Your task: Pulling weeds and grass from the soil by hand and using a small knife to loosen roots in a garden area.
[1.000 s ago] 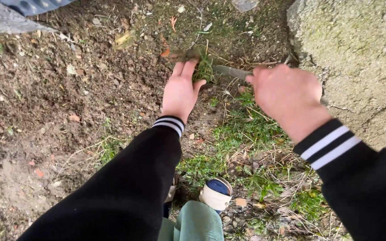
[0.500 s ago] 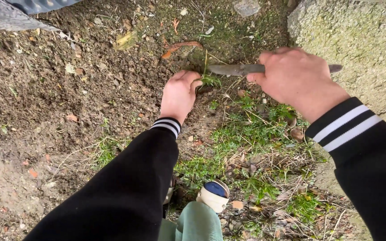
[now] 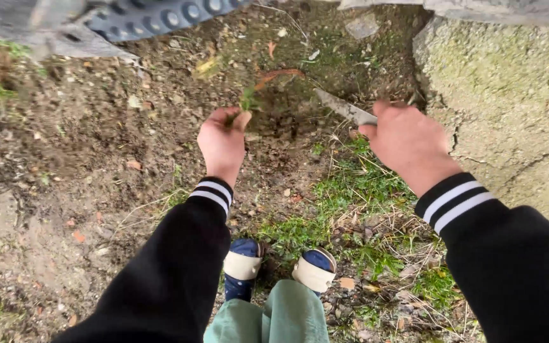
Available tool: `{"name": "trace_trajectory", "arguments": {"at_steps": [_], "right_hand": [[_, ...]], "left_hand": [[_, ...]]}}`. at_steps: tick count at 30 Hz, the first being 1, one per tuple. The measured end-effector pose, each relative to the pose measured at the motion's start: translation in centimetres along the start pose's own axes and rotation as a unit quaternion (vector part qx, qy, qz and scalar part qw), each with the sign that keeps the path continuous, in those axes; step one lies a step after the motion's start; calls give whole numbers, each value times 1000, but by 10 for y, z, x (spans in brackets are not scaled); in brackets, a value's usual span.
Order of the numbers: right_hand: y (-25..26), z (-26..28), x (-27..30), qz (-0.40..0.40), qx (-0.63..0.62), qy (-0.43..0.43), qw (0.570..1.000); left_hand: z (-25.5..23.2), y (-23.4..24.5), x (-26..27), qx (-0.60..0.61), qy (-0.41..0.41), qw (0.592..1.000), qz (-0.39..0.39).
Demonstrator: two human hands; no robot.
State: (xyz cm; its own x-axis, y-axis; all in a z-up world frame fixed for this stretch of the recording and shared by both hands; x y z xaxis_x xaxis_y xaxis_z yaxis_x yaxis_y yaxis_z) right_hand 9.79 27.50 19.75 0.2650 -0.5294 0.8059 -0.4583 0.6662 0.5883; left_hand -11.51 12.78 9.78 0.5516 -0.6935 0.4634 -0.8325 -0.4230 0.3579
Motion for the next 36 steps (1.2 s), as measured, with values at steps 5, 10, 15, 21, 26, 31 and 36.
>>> {"name": "trace_trajectory", "arguments": {"at_steps": [5,10,15,21,26,31,36], "right_hand": [[6,14,6,7,-6,-4,1000],[24,34,13,-12,-40,20,999],[19,61,21,13,-61,54,997],[3,105,32,-30,-43,68,996],[-16,161,45,38,-74,48,995],[-34,214,71,66,-93,84,990],[-41,218,89,84,-105,96,986]], "left_hand": [[33,35,-18,-76,47,986,-138],[2,26,-2,93,113,987,60],[6,57,26,57,149,987,25],[68,98,39,216,184,953,-105],[69,163,71,273,214,913,-214],[70,281,83,295,49,857,-420],[115,362,98,328,7,777,-538]]}}
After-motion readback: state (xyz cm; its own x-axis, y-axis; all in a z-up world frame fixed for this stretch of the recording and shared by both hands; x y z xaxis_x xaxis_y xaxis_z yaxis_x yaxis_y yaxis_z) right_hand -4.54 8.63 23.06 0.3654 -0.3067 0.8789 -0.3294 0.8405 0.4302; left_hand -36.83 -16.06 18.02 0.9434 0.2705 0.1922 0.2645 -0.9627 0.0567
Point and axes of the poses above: each hand's wrist, its own x-axis away from the middle knuckle, its own y-axis out of the back of the hand, z = x × y, the point moved 6 cm from there along -x, towards the middle knuckle, and after that the axes turned 3 degrees about x, right-handed, at the moved point
